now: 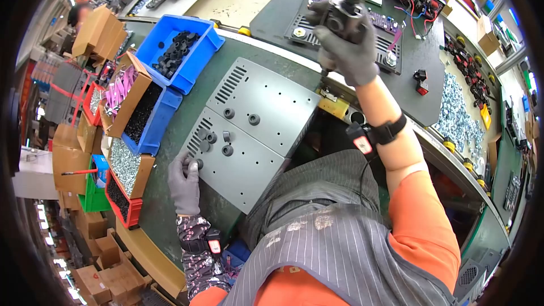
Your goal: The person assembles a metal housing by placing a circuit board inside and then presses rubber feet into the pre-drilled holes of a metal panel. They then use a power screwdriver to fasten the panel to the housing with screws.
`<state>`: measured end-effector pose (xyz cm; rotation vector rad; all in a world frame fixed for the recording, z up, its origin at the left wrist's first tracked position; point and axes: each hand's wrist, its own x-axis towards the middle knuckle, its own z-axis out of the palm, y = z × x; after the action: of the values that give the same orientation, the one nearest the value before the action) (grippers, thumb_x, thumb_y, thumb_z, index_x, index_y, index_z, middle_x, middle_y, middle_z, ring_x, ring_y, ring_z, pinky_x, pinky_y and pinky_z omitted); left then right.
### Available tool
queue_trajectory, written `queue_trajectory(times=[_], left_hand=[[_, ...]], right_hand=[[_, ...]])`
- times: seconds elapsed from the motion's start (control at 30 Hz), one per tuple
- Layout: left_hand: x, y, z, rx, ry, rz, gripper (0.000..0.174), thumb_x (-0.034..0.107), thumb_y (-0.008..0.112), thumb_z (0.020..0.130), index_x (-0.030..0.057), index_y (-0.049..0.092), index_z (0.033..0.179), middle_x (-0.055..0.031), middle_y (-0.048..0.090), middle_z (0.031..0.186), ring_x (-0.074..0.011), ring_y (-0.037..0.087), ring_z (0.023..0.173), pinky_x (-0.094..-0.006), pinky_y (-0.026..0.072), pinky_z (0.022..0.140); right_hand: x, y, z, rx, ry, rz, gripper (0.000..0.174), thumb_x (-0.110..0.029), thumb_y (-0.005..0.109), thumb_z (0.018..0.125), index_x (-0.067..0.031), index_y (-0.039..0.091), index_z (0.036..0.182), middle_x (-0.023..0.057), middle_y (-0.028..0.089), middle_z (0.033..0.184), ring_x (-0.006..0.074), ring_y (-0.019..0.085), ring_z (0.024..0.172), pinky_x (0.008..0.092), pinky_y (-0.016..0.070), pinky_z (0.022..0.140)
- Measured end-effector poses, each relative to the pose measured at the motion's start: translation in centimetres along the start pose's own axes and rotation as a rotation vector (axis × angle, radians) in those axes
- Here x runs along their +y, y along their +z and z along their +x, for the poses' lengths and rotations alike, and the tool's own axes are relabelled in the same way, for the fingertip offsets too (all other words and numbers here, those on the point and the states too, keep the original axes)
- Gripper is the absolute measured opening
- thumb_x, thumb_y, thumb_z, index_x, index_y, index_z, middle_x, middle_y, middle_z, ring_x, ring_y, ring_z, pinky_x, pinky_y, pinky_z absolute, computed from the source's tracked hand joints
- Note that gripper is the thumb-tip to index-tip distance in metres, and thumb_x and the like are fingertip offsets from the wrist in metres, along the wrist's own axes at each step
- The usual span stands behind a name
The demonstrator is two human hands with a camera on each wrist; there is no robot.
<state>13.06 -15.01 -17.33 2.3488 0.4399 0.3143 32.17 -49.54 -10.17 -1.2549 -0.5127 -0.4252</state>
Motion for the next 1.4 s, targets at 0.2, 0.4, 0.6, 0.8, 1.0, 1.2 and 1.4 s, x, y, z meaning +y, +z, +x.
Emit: queue_trajectory(times=[0.2, 0.4, 0.6, 0.8, 1.0, 1.2, 1.4], left_hand=[[-0.3, -2.6, -2.0, 0.200, -0.018, -0.023, 0.033, 0.008, 0.059, 0.084, 0.0044, 0.057, 0.116, -0.0073, 0.057, 0.103, -0.0135, 0.052, 0.077, -0.0279, 0.0448, 0.071], [-2.4, -7.3, -2.1, 0.291, -0.008, 0.096, 0.029, 0.014, 0.061, 0.081, 0.0035, 0.061, 0.108, -0.0111, 0.060, 0.099, -0.0231, 0.058, 0.087, -0.0339, 0.0463, 0.078], [-6.4, -15.4, 4.1, 0.369, 0.019, 0.387, 0.027, 0.016, 0.058, 0.083, 0.0044, 0.062, 0.107, -0.0146, 0.062, 0.099, -0.0291, 0.059, 0.091, -0.0363, 0.0458, 0.083], [-10.1, -19.0, 12.0, 0.126, -0.198, 0.587, 0.039, 0.032, 0.054, 0.088, 0.0075, 0.058, 0.118, -0.0196, 0.059, 0.114, -0.0335, 0.056, 0.105, -0.0400, 0.0431, 0.090], [-12.7, -17.8, 14.5, -0.106, -0.389, 0.732, 0.056, 0.050, 0.046, 0.088, 0.0097, 0.050, 0.126, -0.0246, 0.050, 0.125, -0.0411, 0.050, 0.113, -0.0438, 0.0377, 0.100], [-12.0, -18.2, 12.8, -0.214, -0.499, 0.541, 0.054, 0.042, 0.048, 0.090, 0.0072, 0.045, 0.131, -0.0224, 0.053, 0.124, -0.0332, 0.054, 0.112, -0.0390, 0.0414, 0.093], [-14.1, -18.5, 13.5, -0.001, -0.620, 0.072, 0.030, 0.019, 0.050, 0.086, 0.0045, 0.057, 0.111, -0.0040, 0.053, 0.066, -0.0132, 0.046, 0.048, -0.0267, 0.0396, 0.045]], right_hand=[[2.3, 2.3, 0.8, -0.044, 0.091, 0.041, 0.061, 0.010, 0.060, 0.075, -0.0037, 0.038, 0.130, 0.0083, 0.057, 0.104, 0.0150, 0.058, 0.094, 0.0302, 0.0492, 0.085], [4.8, -0.3, 0.3, -0.091, 0.367, -0.196, 0.051, 0.005, 0.061, 0.076, -0.0073, 0.042, 0.122, 0.0031, 0.056, 0.081, 0.0107, 0.053, 0.053, 0.0252, 0.0443, 0.046], [8.7, -1.7, 0.1, -0.123, 0.330, -0.026, 0.043, -0.004, 0.058, 0.075, -0.0054, 0.046, 0.116, 0.0019, 0.053, 0.086, 0.0087, 0.053, 0.071, 0.0203, 0.0404, 0.055], [7.6, -0.8, -0.5, -0.076, 0.321, -0.022, 0.047, -0.008, 0.058, 0.075, -0.0052, 0.044, 0.120, 0.0024, 0.051, 0.085, 0.0105, 0.051, 0.067, 0.0224, 0.0420, 0.059], [8.6, -1.0, -0.3, -0.034, 0.338, -0.059, 0.043, -0.004, 0.056, 0.077, -0.0042, 0.046, 0.119, 0.0016, 0.053, 0.086, 0.0095, 0.052, 0.068, 0.0220, 0.0414, 0.058], [7.2, 0.2, -1.2, -0.029, 0.242, -0.004, 0.049, 0.006, 0.051, 0.076, -0.0054, 0.041, 0.122, 0.0040, 0.053, 0.085, 0.0114, 0.051, 0.069, 0.0247, 0.0433, 0.060], [7.0, 0.9, -1.5, 0.050, 0.234, -0.131, 0.050, -0.001, 0.054, 0.078, -0.0037, 0.041, 0.126, 0.0015, 0.053, 0.086, 0.0078, 0.050, 0.071, 0.0209, 0.0411, 0.060]])
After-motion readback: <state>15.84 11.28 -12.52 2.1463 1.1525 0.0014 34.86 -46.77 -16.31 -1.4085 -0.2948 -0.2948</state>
